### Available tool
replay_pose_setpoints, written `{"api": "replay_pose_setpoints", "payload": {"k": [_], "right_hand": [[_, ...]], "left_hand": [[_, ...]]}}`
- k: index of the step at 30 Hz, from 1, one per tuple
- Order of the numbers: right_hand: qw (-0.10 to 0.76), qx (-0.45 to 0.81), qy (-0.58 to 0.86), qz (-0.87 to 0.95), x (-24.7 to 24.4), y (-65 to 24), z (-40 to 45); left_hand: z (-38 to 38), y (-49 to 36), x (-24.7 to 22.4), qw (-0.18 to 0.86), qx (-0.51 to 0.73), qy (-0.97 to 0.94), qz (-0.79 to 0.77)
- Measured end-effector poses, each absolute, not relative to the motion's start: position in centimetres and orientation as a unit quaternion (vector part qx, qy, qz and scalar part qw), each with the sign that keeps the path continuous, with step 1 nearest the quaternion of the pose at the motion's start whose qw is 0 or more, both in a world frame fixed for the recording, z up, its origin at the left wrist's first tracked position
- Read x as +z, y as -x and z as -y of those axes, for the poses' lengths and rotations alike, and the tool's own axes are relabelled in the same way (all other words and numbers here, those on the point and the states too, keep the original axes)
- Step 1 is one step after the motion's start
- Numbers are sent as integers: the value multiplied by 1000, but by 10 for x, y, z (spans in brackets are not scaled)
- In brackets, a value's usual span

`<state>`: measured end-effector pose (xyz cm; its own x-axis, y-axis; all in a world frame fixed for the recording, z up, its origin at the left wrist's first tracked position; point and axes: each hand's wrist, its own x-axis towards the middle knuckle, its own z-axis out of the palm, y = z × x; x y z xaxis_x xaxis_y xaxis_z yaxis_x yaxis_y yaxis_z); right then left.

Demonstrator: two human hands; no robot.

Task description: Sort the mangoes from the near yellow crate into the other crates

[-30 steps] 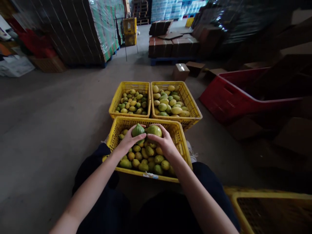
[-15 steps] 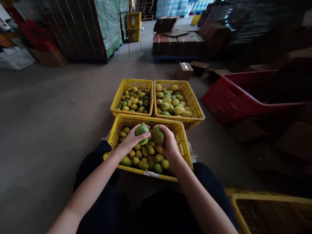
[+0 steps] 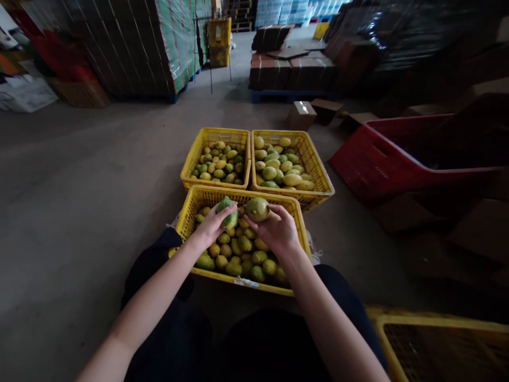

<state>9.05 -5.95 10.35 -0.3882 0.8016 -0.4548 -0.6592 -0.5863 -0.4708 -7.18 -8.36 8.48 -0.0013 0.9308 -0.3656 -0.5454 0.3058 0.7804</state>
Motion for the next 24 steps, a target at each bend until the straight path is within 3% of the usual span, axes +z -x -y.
{"api": "replay_pose_setpoints", "payload": {"k": [11,24], "right_hand": [[404,830,356,145,101,-89,58],[430,771,365,297,96,-81,65]], "left_hand": [[81,77,100,731,542,-59,-410],[80,79,94,715,538,-101,-435]]}}
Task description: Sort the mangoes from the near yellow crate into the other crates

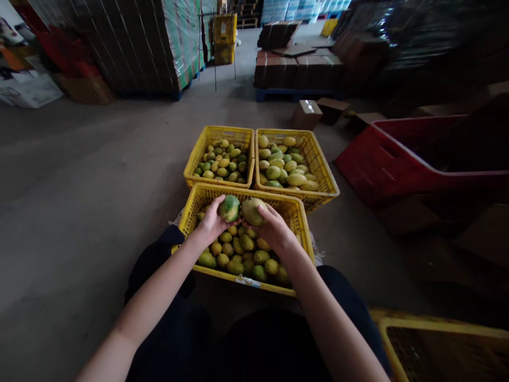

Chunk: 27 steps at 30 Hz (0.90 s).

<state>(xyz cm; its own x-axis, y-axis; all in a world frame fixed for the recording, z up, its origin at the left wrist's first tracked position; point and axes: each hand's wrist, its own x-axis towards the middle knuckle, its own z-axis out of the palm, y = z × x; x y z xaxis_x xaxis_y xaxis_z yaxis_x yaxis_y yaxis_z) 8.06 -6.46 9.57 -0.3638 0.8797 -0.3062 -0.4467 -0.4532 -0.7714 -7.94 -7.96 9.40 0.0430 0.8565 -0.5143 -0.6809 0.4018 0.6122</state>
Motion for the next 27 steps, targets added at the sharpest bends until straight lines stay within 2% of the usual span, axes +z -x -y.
{"api": "replay_pose_setpoints", "payload": {"k": [15,27], "right_hand": [[379,725,418,395,103,-79,75],[335,759,433,351,96,-79,69]], "left_hand": [[80,75,93,687,546,-113,-465],[81,73,90,698,527,-136,-465]]}}
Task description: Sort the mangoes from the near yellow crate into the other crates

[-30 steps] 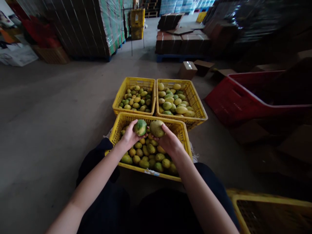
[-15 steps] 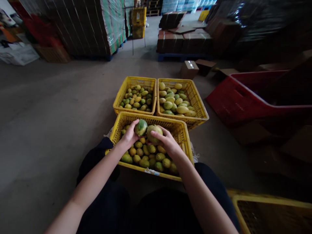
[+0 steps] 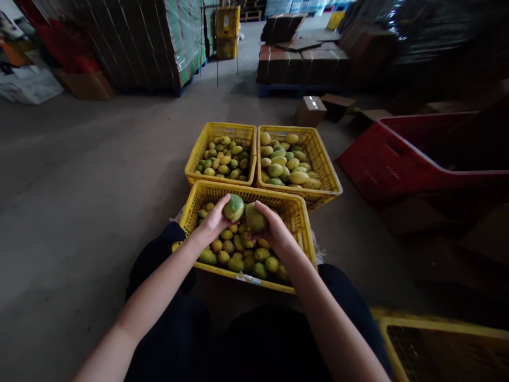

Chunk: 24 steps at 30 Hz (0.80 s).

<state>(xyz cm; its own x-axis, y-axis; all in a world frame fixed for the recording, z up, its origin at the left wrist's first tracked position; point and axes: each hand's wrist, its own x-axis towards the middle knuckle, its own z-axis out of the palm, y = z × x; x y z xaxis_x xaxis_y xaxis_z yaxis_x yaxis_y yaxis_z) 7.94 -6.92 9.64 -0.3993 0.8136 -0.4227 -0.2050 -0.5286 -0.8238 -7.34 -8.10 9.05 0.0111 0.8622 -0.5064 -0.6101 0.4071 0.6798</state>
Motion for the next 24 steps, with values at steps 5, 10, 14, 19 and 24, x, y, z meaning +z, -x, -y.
{"api": "replay_pose_setpoints", "payload": {"k": [5,10,14,19,24], "right_hand": [[366,740,449,341,96,-79,69],[399,723,455,333,98,-79,68],[410,729,448,315,98,-78,67],[411,733,435,322,99,-79,68],[411,733,426,336,99,-80,68]], "left_hand": [[84,76,91,642,577,-209,-461],[86,78,92,629,579,-241,-458],[86,77,97,640,579,-220,-455],[86,76,99,650,567,-207,-463],[85,77,97,654,566,-203,-459]]}}
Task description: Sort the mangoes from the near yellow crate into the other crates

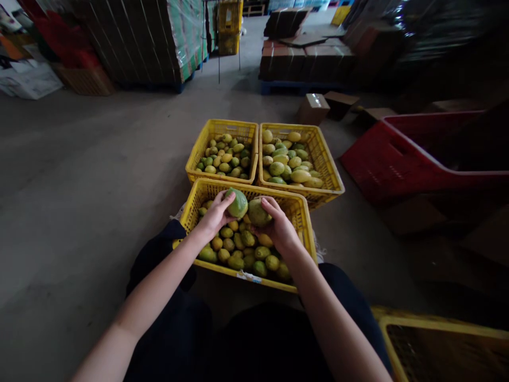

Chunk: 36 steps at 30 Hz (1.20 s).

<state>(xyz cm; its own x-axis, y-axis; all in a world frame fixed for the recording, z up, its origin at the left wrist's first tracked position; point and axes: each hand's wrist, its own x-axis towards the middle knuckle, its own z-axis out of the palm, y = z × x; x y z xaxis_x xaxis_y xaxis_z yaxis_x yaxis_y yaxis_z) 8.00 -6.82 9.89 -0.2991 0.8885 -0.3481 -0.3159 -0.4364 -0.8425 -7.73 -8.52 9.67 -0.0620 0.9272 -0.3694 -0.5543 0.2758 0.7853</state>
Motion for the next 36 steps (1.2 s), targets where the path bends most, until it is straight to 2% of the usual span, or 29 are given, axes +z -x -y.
{"api": "replay_pose_setpoints", "payload": {"k": [7,13,16,20,24,28,33,36], "right_hand": [[404,736,429,333,97,-80,67],[341,765,460,295,97,-79,66],[358,753,467,296,97,-79,66],[396,701,496,327,97,-80,67],[368,679,497,395,96,-77,72],[352,710,459,402,92,-69,79],[433,715,431,339,91,-70,76],[487,696,420,320,95,-77,70]], "left_hand": [[85,78,98,670,569,-188,-438],[85,81,93,696,552,-161,-431],[84,81,91,698,553,-151,-430],[83,81,92,660,603,-185,-408],[84,80,92,589,681,-244,-360],[84,78,89,582,687,-272,-340],[82,77,83,546,656,-353,-384],[84,76,80,540,594,-394,-448]]}}
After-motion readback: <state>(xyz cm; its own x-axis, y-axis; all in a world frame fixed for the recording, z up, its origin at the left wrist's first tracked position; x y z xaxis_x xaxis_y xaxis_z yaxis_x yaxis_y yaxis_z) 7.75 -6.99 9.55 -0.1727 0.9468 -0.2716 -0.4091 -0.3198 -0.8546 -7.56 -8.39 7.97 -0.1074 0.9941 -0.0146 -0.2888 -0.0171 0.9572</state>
